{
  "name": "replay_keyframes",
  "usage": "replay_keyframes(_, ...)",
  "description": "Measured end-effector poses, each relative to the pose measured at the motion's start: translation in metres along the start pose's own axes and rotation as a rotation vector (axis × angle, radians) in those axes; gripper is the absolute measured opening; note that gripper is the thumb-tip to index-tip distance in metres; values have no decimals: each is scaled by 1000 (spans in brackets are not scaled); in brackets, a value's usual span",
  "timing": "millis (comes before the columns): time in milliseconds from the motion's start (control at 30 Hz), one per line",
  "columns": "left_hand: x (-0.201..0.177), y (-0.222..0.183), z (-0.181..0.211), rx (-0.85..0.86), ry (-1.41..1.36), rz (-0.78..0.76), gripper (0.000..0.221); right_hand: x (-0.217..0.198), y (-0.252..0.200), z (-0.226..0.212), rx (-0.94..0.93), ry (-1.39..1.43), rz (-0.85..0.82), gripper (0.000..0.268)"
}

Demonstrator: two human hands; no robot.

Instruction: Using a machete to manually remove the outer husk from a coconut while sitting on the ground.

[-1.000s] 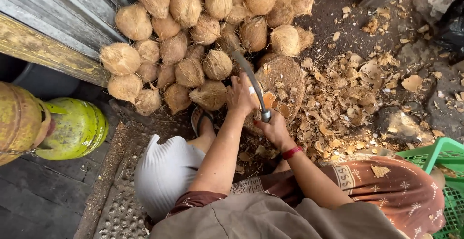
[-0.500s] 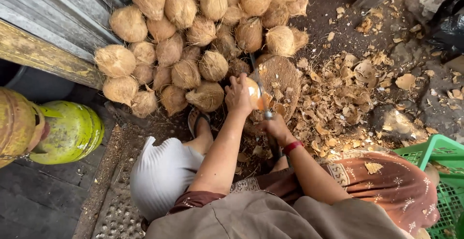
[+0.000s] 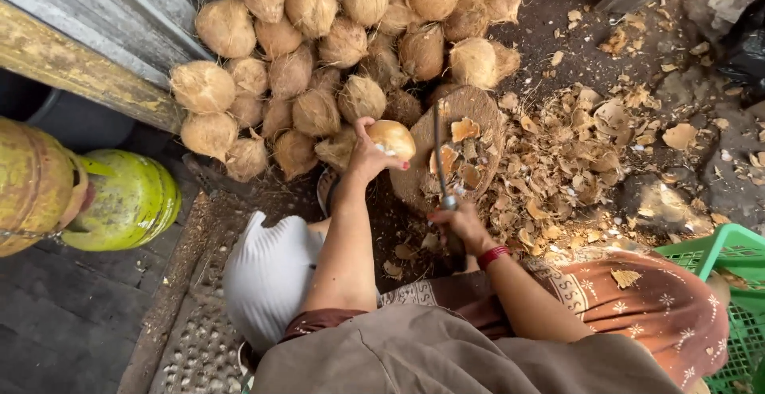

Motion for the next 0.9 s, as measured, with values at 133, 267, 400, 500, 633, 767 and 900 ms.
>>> replay_keyframes(133,2,-15,6,-159,-65,70,115,5,2,30,223,-27,-78,23)
replay_keyframes(267,24,-4,-30,-233,-337,254,112,-41,-2,9,55,-484,202,20)
replay_keyframes(400,19,-16,-6,-201,-648,279,116,-72,31,19,7,-491,294,30)
replay_keyframes(500,9,-10,40,-17,-941,97,105,-49,-14,-51,-74,-575,350,46)
replay_keyframes(633,10,-12,69,222,-1497,-294,82,-46,-25,-88,-454,-404,398,33)
replay_keyframes(767,29,-49,87,-89,-2007,-380,85,-35,-59,-136,-562,-210,140,46)
replay_keyframes(900,31,-63,100,-158,-1964,-383,90,-31,-73,-142,-601,-304,204,33)
Point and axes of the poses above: each hand's wrist, its own y-axis towards the middle knuckle, its own x-axis out of the palm, z = x × y, the point moved 1 cm from there along y, towards the middle knuckle
